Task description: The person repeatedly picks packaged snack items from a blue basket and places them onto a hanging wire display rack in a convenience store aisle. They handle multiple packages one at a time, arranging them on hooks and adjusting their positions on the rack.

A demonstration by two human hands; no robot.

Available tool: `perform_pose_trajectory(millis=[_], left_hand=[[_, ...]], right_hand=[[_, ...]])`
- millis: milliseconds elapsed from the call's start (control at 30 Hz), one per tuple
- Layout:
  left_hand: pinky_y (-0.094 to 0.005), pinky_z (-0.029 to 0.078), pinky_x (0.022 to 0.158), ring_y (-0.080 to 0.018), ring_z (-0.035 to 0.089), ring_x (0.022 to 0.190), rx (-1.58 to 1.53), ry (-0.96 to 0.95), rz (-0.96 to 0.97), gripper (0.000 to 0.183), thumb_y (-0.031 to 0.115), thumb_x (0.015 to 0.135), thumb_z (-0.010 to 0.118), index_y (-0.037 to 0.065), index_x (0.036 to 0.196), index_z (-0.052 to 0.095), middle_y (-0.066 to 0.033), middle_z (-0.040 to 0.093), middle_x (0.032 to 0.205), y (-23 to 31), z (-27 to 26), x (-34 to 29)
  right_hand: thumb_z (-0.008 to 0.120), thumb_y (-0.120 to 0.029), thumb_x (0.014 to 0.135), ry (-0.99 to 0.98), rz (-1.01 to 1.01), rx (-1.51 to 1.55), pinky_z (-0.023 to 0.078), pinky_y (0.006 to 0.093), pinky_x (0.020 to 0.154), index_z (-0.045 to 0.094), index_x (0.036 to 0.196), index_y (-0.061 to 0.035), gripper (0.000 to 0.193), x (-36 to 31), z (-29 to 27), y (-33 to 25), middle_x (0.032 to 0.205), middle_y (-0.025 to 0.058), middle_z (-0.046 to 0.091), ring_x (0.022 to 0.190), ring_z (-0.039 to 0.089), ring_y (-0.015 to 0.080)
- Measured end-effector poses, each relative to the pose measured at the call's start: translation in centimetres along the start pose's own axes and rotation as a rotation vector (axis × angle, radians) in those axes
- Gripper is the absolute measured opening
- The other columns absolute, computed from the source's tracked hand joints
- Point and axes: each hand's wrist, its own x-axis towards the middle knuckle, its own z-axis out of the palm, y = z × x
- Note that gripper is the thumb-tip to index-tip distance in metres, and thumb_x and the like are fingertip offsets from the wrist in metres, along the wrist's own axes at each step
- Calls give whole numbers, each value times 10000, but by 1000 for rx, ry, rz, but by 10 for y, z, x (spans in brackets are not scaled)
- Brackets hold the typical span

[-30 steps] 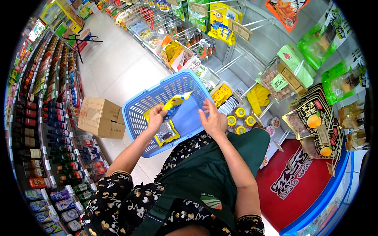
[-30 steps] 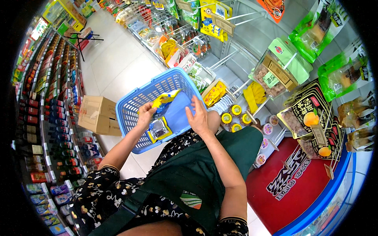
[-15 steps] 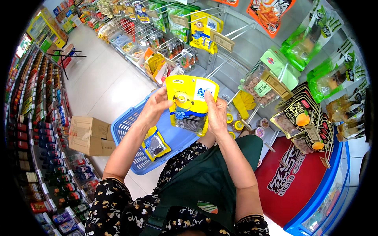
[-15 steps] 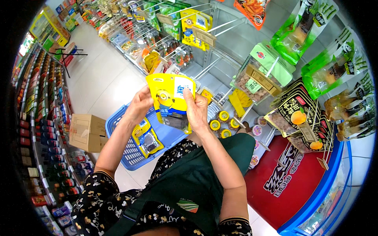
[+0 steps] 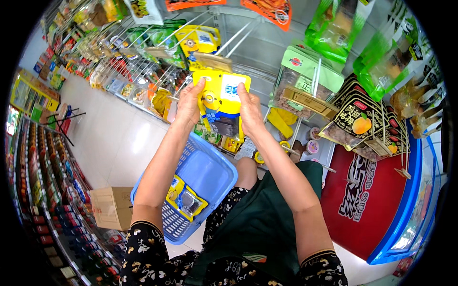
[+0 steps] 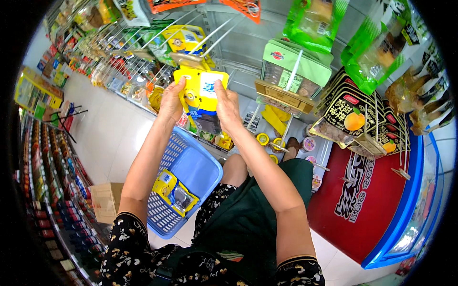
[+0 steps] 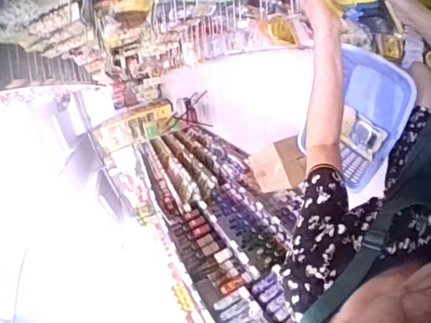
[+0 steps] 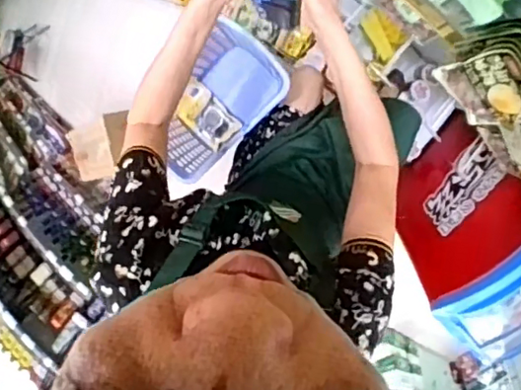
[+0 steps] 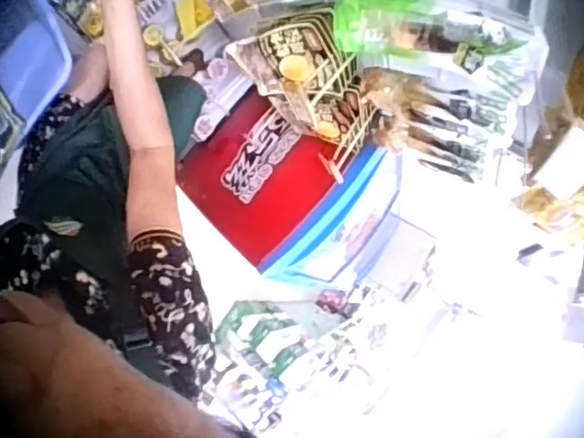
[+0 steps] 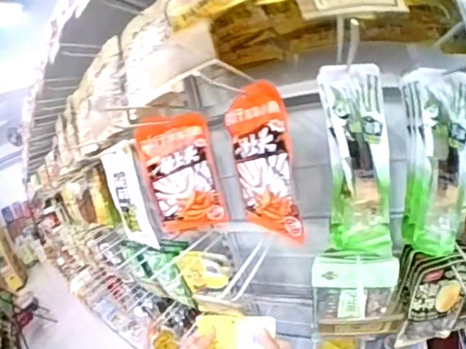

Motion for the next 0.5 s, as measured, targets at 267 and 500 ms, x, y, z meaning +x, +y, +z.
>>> perform_pose_trajectory(millis=[267, 500], left_hand=[[-314, 413, 911, -155, 576, 981, 45, -148, 204, 283, 245, 884, 579, 52, 1091, 573, -46, 623, 1061, 7, 5, 36], [-283, 449, 849, -143, 593, 925, 94, -132, 240, 212, 172, 887, 575, 33, 1047, 588, -62, 640, 1005, 11, 16, 44]], right_hand=[[478, -419, 928, -50, -280, -147, 366, 222, 517, 613, 720, 6, 492, 25, 2, -12, 666, -12, 569, 596, 452, 37], [473, -410, 931, -36, -254, -118, 390, 222, 533, 643, 795, 27, 488, 29, 2, -22, 695, 5, 604, 610, 477, 39]])
